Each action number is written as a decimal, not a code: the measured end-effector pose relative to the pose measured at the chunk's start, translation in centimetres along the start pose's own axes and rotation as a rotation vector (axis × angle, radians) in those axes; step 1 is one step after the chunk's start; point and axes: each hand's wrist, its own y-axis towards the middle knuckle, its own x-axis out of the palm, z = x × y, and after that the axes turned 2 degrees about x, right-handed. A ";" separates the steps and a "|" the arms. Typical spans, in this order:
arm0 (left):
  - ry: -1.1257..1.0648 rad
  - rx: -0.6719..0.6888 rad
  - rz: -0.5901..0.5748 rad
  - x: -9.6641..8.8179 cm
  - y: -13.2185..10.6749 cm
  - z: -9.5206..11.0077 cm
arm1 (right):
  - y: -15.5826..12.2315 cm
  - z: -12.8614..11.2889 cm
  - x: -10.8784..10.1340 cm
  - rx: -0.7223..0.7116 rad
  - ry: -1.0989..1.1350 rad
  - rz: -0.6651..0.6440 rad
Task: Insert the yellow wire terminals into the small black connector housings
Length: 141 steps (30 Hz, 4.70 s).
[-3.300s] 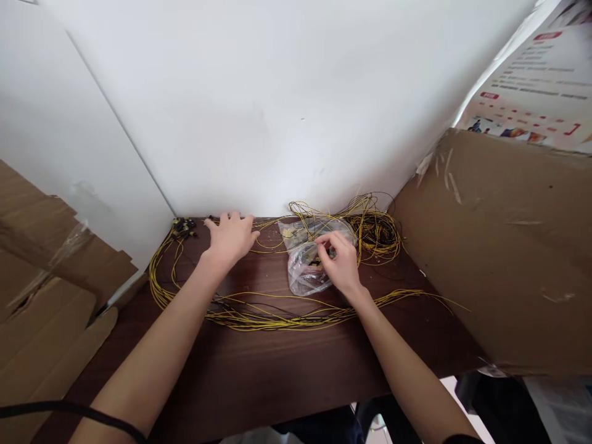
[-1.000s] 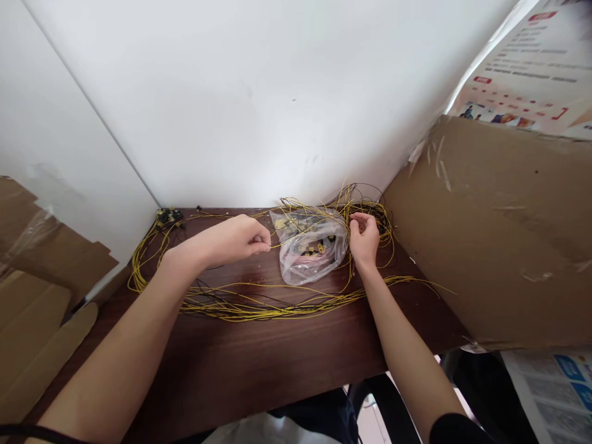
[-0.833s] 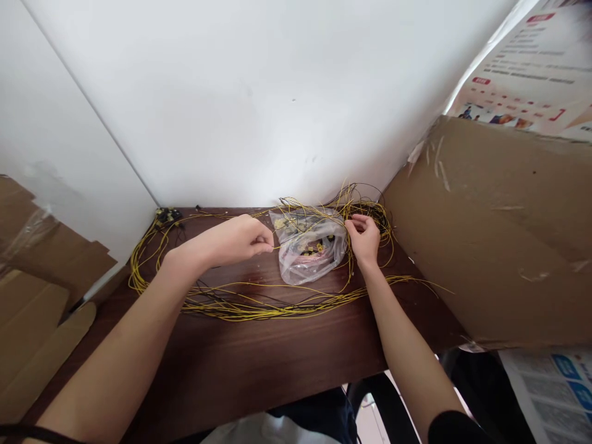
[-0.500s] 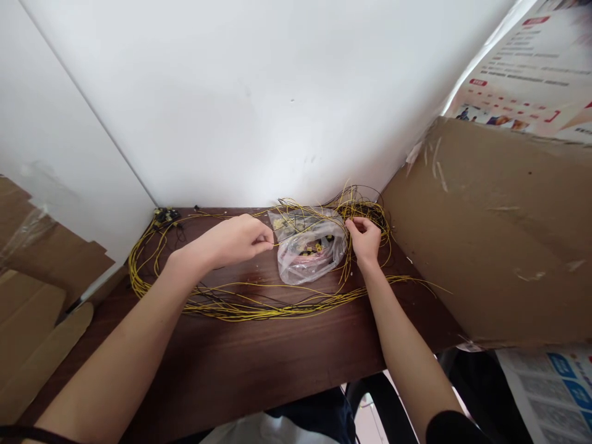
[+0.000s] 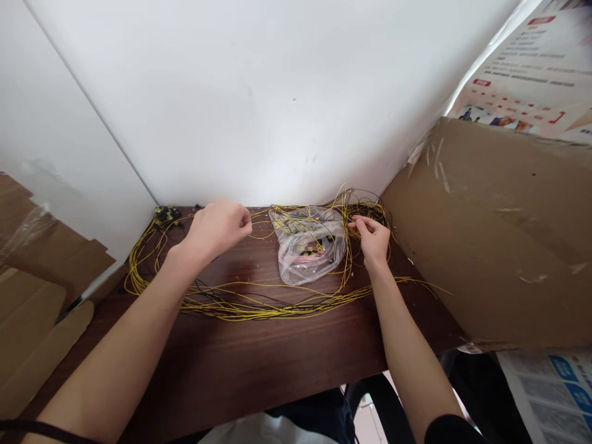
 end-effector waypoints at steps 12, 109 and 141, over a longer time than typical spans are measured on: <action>-0.072 0.043 -0.041 -0.2 0.0 0.3 | 0.0 0.4 0.1 0.025 -0.118 -0.126; -0.089 -0.188 0.123 2.1 1.4 -1.5 | -1.6 -1.2 0.6 -0.362 -0.605 -0.029; -0.052 -0.268 0.085 2.7 1.8 -2.5 | -1.6 -1.8 0.8 -0.352 -0.349 -0.086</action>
